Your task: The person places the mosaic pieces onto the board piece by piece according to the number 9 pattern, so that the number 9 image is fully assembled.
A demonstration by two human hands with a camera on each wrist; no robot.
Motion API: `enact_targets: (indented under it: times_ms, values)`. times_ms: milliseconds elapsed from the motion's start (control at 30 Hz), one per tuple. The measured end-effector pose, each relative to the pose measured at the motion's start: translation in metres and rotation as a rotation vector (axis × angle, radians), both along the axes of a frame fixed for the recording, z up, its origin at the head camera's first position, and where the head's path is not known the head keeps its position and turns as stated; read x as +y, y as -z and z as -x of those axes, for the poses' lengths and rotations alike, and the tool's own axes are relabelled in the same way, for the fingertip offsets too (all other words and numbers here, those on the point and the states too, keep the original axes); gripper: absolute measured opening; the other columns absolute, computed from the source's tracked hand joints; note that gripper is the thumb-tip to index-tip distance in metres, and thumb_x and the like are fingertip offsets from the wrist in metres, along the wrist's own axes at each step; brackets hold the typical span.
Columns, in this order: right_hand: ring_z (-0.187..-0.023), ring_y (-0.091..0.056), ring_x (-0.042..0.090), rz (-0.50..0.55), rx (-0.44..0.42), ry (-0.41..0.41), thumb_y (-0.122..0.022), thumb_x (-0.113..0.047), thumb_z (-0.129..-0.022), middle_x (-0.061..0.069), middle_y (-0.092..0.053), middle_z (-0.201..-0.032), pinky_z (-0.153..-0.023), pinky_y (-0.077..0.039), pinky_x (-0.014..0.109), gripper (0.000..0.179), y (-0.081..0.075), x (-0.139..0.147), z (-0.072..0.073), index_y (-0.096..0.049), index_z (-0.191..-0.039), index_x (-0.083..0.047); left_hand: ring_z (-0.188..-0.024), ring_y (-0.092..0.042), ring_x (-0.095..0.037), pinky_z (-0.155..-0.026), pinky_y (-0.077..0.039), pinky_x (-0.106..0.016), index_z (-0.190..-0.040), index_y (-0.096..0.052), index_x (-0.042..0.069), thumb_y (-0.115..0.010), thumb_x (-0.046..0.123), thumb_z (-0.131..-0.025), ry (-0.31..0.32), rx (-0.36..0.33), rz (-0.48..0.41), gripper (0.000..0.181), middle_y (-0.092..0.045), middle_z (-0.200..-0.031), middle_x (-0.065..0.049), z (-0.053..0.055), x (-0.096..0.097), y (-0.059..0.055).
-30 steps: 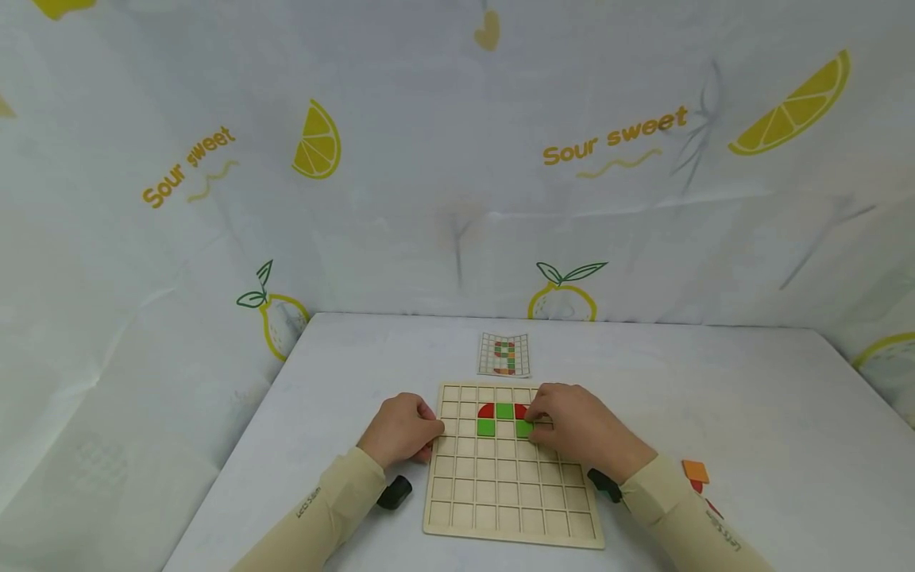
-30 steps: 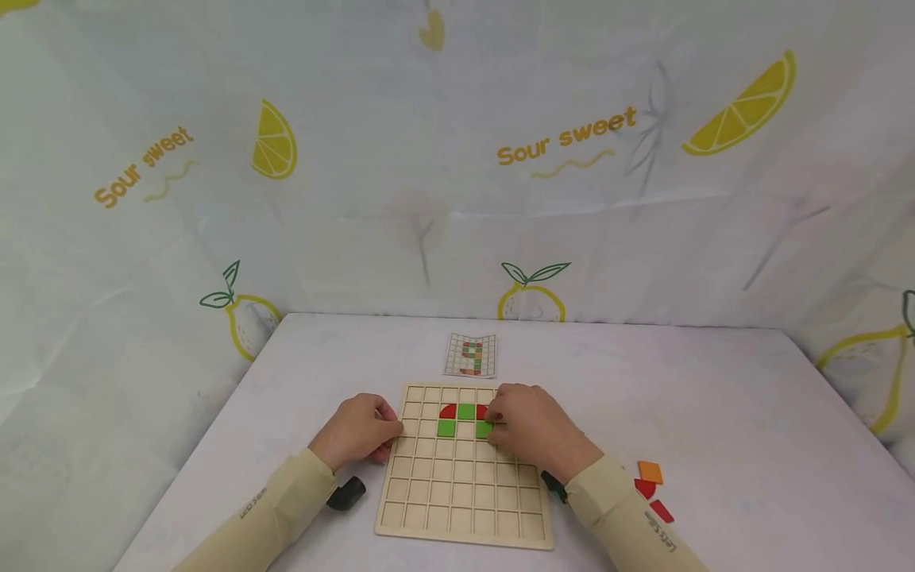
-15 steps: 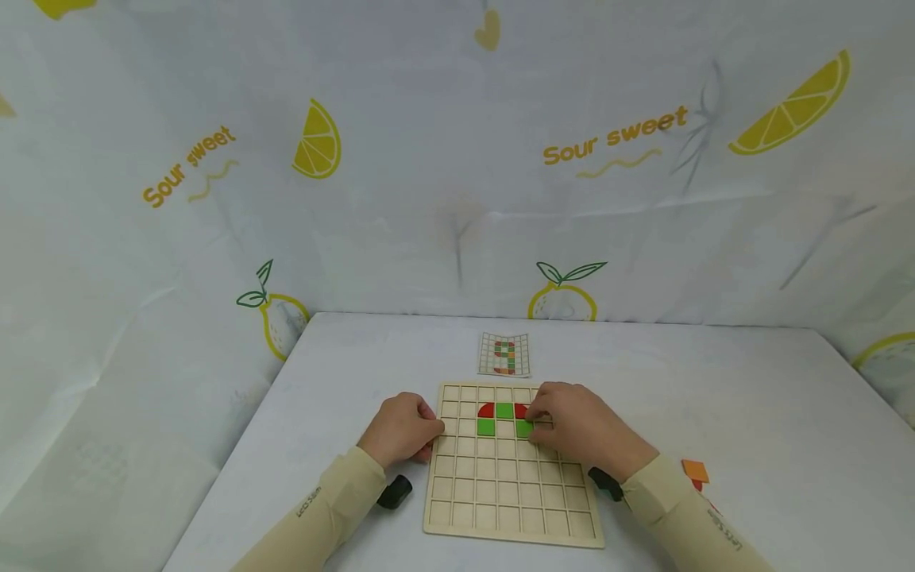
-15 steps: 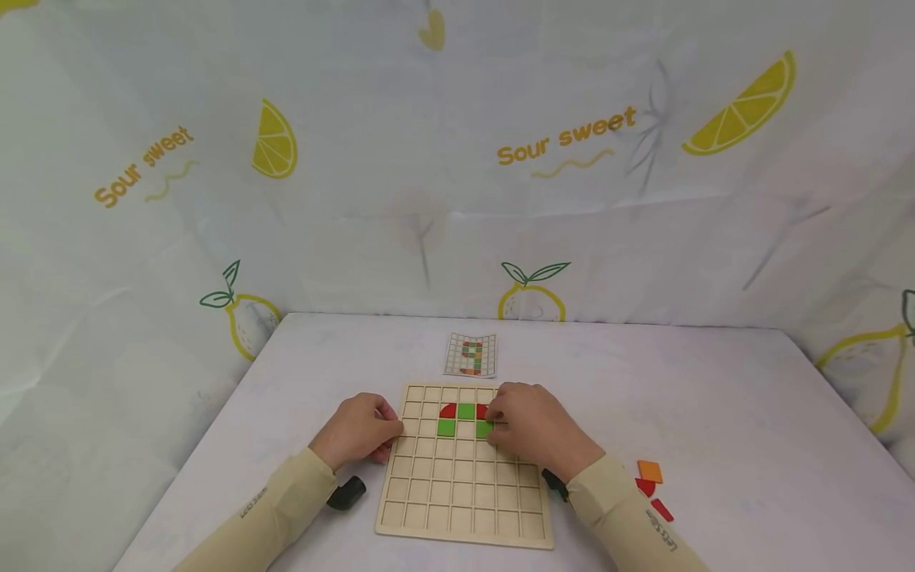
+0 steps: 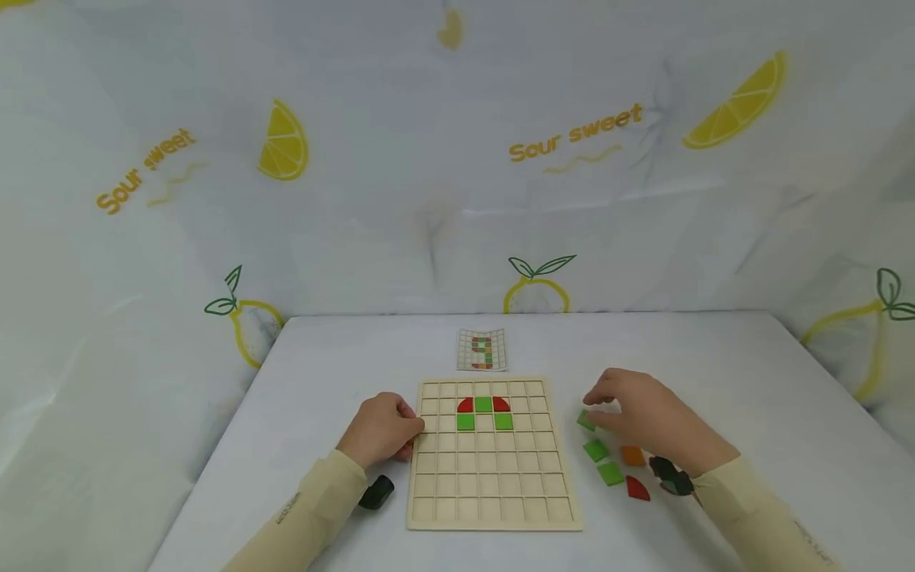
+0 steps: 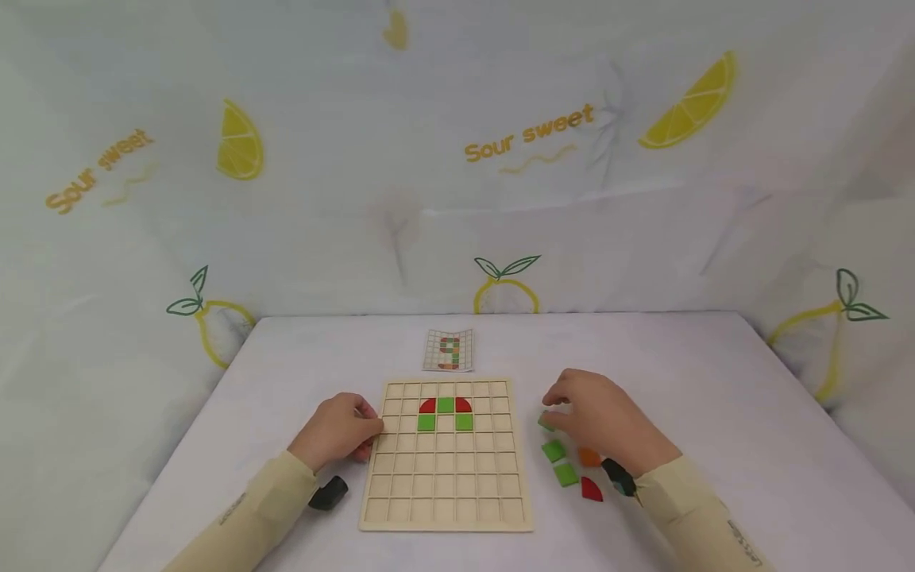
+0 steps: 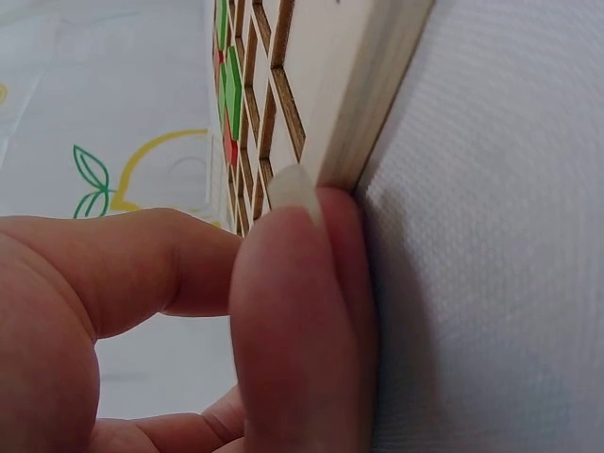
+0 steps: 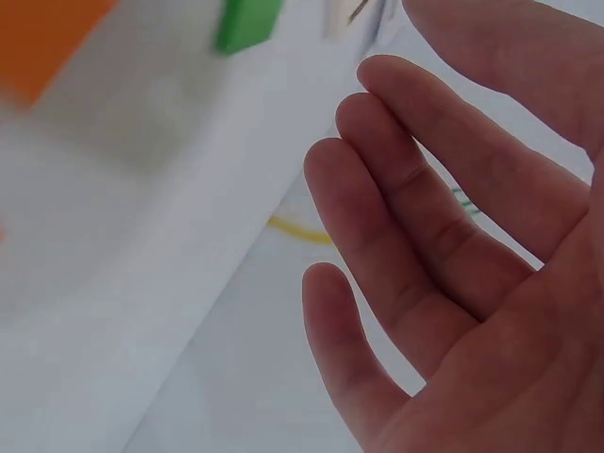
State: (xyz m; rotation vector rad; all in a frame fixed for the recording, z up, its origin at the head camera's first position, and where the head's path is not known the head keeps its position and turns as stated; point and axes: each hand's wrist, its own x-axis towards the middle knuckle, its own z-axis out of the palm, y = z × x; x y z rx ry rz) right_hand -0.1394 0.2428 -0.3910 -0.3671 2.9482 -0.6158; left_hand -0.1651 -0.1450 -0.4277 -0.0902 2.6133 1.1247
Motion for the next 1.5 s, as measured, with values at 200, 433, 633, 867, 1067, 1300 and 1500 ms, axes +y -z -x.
enact_targets:
  times_ms: [200, 433, 633, 867, 1067, 1300, 1500]
  values:
    - [-0.098, -0.068, 0.018, -0.051, -0.076, 0.1, -0.084, -0.03, -0.093, -0.004, -0.074, -0.108, -0.087, -0.063, 0.045, 0.02, 0.005, 0.032, -0.019, -0.083, -0.108, -0.016, -0.058, -0.069, -0.015, -0.063, -0.052, -0.027, -0.093, -0.068, 0.008, -0.074, 0.02, -0.095, -0.003, -0.015, 0.007, 0.013, -0.072, -0.071, -0.005, 0.0, -0.002, 0.001]
    - [-0.087, -0.063, 0.015, -0.12, -0.142, 0.18, -0.088, -0.031, -0.089, -0.006, -0.07, -0.097, -0.081, -0.061, 0.042, 0.016, 0.015, 0.061, -0.047, -0.083, -0.1, -0.021, -0.056, -0.068, -0.014, -0.064, -0.052, -0.027, -0.094, -0.068, 0.008, -0.072, 0.019, -0.096, 0.002, -0.012, 0.004, 0.012, -0.071, -0.07, -0.005, 0.002, -0.002, 0.0]
    - [-0.093, -0.065, 0.018, -0.174, -0.188, 0.206, -0.09, -0.029, -0.087, -0.007, -0.07, -0.099, -0.089, -0.062, 0.052, 0.017, 0.02, 0.073, -0.066, -0.083, -0.1, -0.02, -0.056, -0.068, -0.014, -0.063, -0.053, -0.027, -0.094, -0.068, 0.008, -0.072, 0.019, -0.096, 0.005, -0.004, -0.002, 0.012, -0.071, -0.069, -0.005, 0.003, -0.003, 0.0]
    - [-0.091, -0.063, 0.012, -0.159, -0.099, 0.152, -0.094, -0.024, -0.081, -0.011, -0.067, -0.096, -0.084, -0.063, 0.037, 0.021, 0.025, 0.074, -0.074, -0.082, -0.098, -0.027, -0.056, -0.068, -0.014, -0.061, -0.053, -0.027, -0.093, -0.068, 0.007, -0.072, 0.019, -0.096, 0.007, 0.004, -0.005, 0.012, -0.071, -0.069, -0.005, 0.003, -0.004, -0.001]
    - [-0.092, -0.063, 0.012, -0.17, -0.1, 0.151, -0.095, -0.026, -0.08, -0.012, -0.066, -0.096, -0.086, -0.063, 0.04, 0.021, 0.031, 0.074, -0.077, -0.081, -0.094, -0.028, -0.056, -0.068, -0.014, -0.06, -0.053, -0.028, -0.092, -0.068, 0.008, -0.072, 0.019, -0.096, 0.016, 0.002, -0.004, 0.012, -0.071, -0.068, -0.005, 0.002, -0.001, 0.002]
    - [-0.094, -0.064, 0.015, -0.182, -0.12, 0.158, -0.096, -0.028, -0.079, -0.01, -0.068, -0.099, -0.089, -0.063, 0.048, 0.024, 0.032, 0.079, -0.079, -0.081, -0.097, -0.026, -0.056, -0.069, -0.014, -0.06, -0.053, -0.028, -0.09, -0.067, 0.008, -0.072, 0.019, -0.097, 0.026, 0.016, 0.01, 0.013, -0.071, -0.067, -0.005, 0.001, -0.001, 0.0]
    - [-0.095, -0.064, 0.014, -0.185, -0.125, 0.152, -0.096, -0.028, -0.079, -0.011, -0.068, -0.099, -0.088, -0.063, 0.047, 0.025, 0.034, 0.081, -0.077, -0.081, -0.099, -0.026, -0.056, -0.069, -0.014, -0.06, -0.053, -0.027, -0.092, -0.067, 0.007, -0.073, 0.018, -0.097, 0.016, 0.007, 0.0, 0.014, -0.071, -0.069, -0.005, 0.0, 0.0, -0.003]
